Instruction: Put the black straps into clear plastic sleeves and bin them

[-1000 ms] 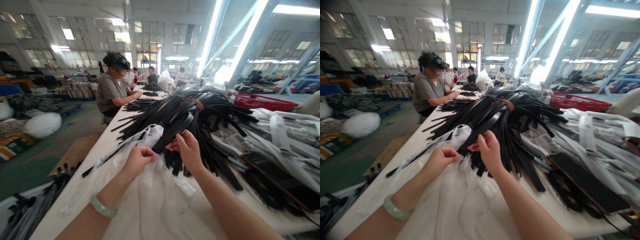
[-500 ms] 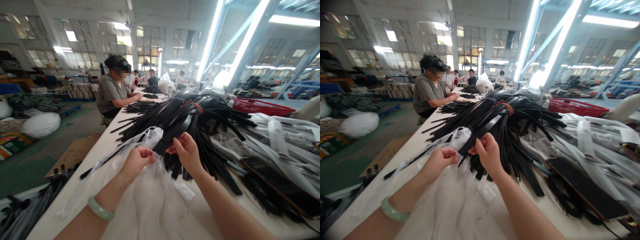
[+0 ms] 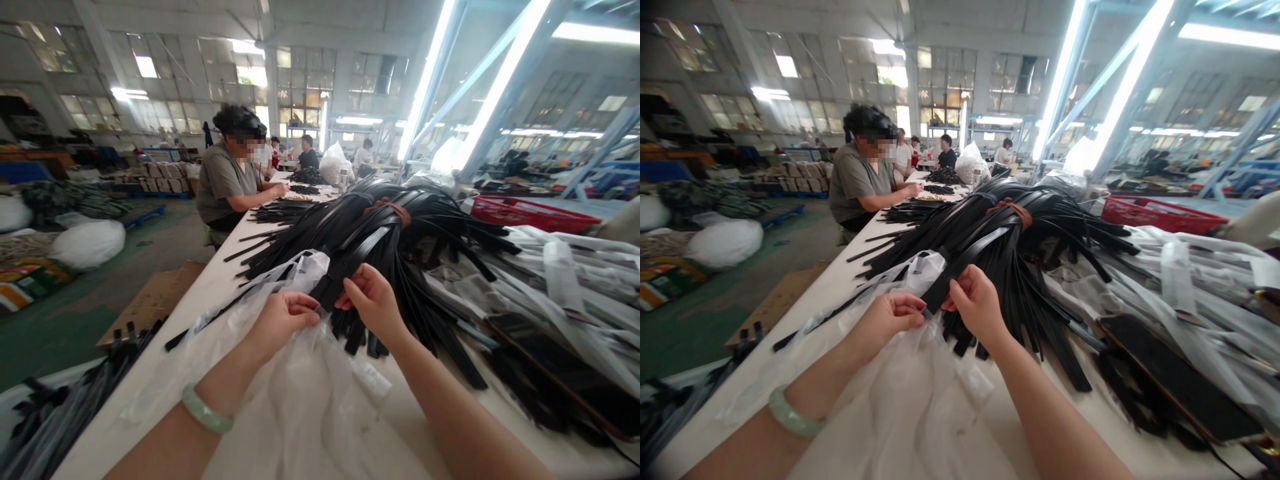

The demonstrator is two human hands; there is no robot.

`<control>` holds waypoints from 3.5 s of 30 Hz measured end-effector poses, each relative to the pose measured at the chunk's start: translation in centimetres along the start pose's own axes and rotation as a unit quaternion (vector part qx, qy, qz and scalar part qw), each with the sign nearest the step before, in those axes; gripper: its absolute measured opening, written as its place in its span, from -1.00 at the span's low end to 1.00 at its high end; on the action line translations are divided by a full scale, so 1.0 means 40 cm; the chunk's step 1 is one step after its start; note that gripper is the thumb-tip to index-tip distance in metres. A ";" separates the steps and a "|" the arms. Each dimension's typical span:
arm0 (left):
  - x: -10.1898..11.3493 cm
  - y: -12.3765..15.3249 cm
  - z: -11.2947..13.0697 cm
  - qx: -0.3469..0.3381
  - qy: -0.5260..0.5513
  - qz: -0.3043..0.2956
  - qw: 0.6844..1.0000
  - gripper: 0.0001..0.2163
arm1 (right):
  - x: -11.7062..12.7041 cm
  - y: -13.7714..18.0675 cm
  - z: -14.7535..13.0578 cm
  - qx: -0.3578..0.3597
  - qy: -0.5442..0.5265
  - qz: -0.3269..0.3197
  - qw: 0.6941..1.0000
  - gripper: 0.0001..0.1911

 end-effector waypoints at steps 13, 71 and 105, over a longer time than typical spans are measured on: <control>-0.008 0.011 0.012 0.016 0.038 0.008 0.999 -0.60 | -0.036 0.028 0.048 -0.239 -0.161 -0.103 0.952 -0.82; -0.024 0.028 0.020 0.065 0.036 -0.001 0.997 -0.29 | -0.025 0.007 0.048 -0.144 -0.208 -0.032 0.967 -0.73; -0.050 0.144 0.053 0.144 -0.048 -0.188 0.970 -0.75 | -0.022 0.049 0.048 -0.104 -0.068 -0.052 0.991 -0.64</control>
Point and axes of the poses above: each hand's wrist, its own y-axis away from the middle knuckle, its own x-axis out of the back of the hand, z = x × y, the point moved 2 cm from there along -y, towards the middle knuckle, and after that the axes turned 4 degrees about y, right-handed, at the moved point
